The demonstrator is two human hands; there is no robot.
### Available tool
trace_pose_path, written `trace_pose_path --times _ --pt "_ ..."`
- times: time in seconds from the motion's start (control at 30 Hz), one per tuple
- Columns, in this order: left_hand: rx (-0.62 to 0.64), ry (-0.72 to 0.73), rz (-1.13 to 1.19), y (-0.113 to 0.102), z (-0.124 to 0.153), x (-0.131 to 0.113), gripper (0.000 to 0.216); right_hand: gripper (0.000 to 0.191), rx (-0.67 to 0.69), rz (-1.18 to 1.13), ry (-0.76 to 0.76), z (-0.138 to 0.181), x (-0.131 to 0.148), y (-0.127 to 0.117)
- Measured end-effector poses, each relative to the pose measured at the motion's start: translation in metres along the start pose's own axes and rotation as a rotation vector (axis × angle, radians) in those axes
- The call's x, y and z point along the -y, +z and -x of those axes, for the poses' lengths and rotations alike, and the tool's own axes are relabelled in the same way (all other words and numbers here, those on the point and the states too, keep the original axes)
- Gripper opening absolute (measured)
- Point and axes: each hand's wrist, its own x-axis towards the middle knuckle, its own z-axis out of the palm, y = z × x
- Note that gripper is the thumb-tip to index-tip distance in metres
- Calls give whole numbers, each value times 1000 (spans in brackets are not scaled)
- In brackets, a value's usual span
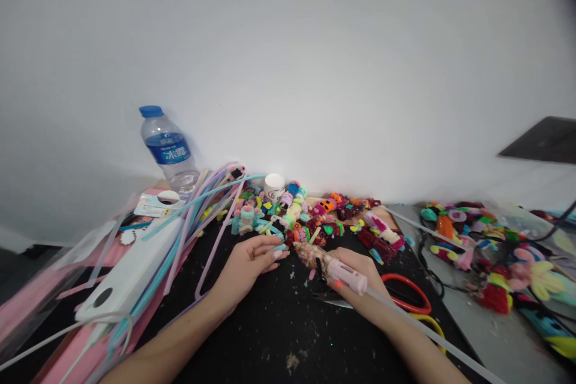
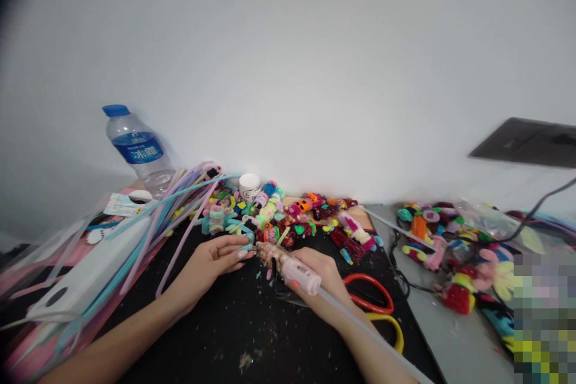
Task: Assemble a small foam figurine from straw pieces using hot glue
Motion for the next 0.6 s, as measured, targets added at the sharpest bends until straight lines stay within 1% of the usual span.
trace_pose_path --times 0.1,0.23,0.3,0.4,0.5,0.6 --pt "-1 40 -79 1 2 0 28 11 1 -7 7 0 0 0" --pt "-42 219 -222 1 4 -1 15 11 -6 -15 10 1 -1 0" --pt "-80 275 -265 0 4 -2 13 12 -8 -13 5 1 -2 1" --pt "-95 293 -278 -1 3 -3 20 12 -16 -5 1 0 -3 2" --pt "-50 287 -284 -2 1 -1 31 13 -18 -8 4 0 -4 2" --pt "8 300 -314 -1 1 2 31 11 -11 -6 6 1 -4 2"
